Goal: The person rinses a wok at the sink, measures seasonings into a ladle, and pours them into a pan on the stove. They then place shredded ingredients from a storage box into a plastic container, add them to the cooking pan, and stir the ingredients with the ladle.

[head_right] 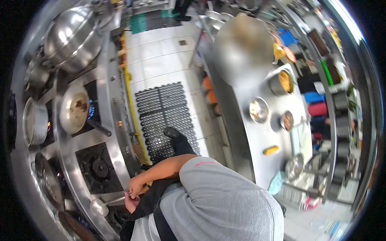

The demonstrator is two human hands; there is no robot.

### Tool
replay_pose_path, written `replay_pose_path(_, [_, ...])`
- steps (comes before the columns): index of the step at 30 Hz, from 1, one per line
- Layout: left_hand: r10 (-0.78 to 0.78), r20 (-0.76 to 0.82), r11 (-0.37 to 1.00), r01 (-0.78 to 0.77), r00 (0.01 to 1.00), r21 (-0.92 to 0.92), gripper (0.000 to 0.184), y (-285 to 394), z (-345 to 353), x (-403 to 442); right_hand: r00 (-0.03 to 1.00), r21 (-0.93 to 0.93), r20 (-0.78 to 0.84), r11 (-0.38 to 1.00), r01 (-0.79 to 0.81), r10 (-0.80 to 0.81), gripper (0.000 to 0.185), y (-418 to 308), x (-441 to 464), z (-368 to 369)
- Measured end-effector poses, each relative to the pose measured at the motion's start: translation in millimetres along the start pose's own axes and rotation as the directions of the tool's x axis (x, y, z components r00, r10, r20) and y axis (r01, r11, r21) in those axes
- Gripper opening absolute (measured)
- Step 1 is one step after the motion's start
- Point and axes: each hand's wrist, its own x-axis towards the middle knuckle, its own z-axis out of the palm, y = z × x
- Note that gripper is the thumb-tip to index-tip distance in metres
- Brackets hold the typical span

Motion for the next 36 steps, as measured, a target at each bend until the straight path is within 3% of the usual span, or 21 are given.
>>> replay_pose_path(2, [-0.095, 0.032, 0.988, 0.091, 0.995, 0.122, 0.028, -7, -36, 27, 0.988, -0.075, -0.145, 0.995, -0.072, 0.06, 0.043, 30, -18, 10])
replay_pose_path(4, [-0.096, -0.054, 0.957, 0.107, 0.994, 0.268, 0.031, -7, -47, 37, 0.932, -0.187, -0.352, 0.97, -0.154, 0.08, 0.04, 52, -61, 14])
replay_pose_path(6, [-0.057, -0.169, 0.873, 0.131, 0.984, 0.47, 0.036, 3, -40, 27, 0.853, 0.046, -0.392, 0.933, -0.357, 0.345, 0.038, 69, -116, 11])
replay_pose_path(7, [-0.168, -0.113, 0.82, 0.202, 0.979, 0.536, 0.046, 7, -62, 53, 0.77, 0.092, -0.486, 0.901, -0.425, 0.413, 0.037, 57, -154, 7])
replay_pose_path(10, [-0.079, -0.269, 0.861, 0.202, 0.96, 0.467, 0.054, 11, -44, 42, 0.491, 0.292, -0.695, 0.831, -0.474, 0.525, 0.035, 54, -242, 10])
replay_pose_path(11, [-0.086, -0.272, 0.818, 0.224, 0.958, 0.53, 0.056, 13, -48, 51, 0.389, 0.362, -0.725, 0.795, -0.488, 0.569, 0.035, 57, -265, 14])
replay_pose_path(12, [-0.245, -0.166, 0.802, 0.296, 0.955, 0.519, 0.055, 17, -82, 78, 0.29, 0.43, -0.74, 0.759, -0.489, 0.606, 0.036, 61, -284, 19])
replay_pose_path(14, [-0.536, 0.065, 0.719, 0.415, 0.842, 0.558, 0.054, 26, -138, 122, 0.139, 0.494, -0.769, 0.718, -0.49, 0.624, 0.037, 75, -314, 32])
replay_pose_path(16, [-0.39, 0.036, 0.599, 0.224, 0.92, 0.768, 0.052, 33, -119, 94, 0.11, 0.543, -0.747, 0.696, -0.469, 0.656, 0.039, 80, -338, 49])
replay_pose_path(18, [-0.306, 0.079, 0.538, 0.104, 0.949, 0.836, 0.049, 39, -55, 39, 0.149, 0.54, -0.724, 0.687, -0.486, 0.674, 0.04, 86, -354, 72])
replay_pose_path(20, [-0.296, 0.152, 0.601, 0.06, 0.943, 0.797, 0.045, 33, 28, -38, 0.203, 0.525, -0.698, 0.684, -0.507, 0.686, 0.04, 101, -363, 94])
replay_pose_path(22, [-0.25, 0.129, 0.515, 0.019, 0.96, 0.857, 0.041, 13, 85, -78, 0.278, 0.488, -0.669, 0.689, -0.536, 0.689, 0.04, 128, -364, 121])
replay_pose_path(23, [-0.223, 0.121, 0.469, -0.002, 0.967, 0.883, 0.039, 2, 106, -89, 0.36, 0.45, -0.606, 0.679, -0.58, 0.709, 0.04, 129, -369, 124])
replay_pose_path(26, [-0.293, 0.272, 0.482, -0.104, 0.916, 0.87, 0.03, -34, 139, -89, 0.414, 0.45, -0.595, 0.713, -0.537, 0.688, 0.041, 129, -381, 128])
replay_pose_path(30, [-0.386, 0.357, 0.362, -0.216, 0.851, 0.907, 0.028, -74, 183, -90, 0.331, 0.523, -0.66, 0.729, -0.442, 0.674, 0.043, 118, -398, 107])
replay_pose_path(33, [-0.357, 0.53, 0.189, -0.496, 0.77, 0.848, 0.024, -95, 220, -81, 0.314, 0.542, -0.651, 0.713, -0.444, 0.691, 0.045, 131, -407, 80])
replay_pose_path(36, [-0.419, 0.57, 0.349, -0.455, 0.706, 0.819, 0.02, -110, 258, -57, 0.247, 0.591, -0.631, 0.662, -0.462, 0.736, 0.043, 174, -411, 65])
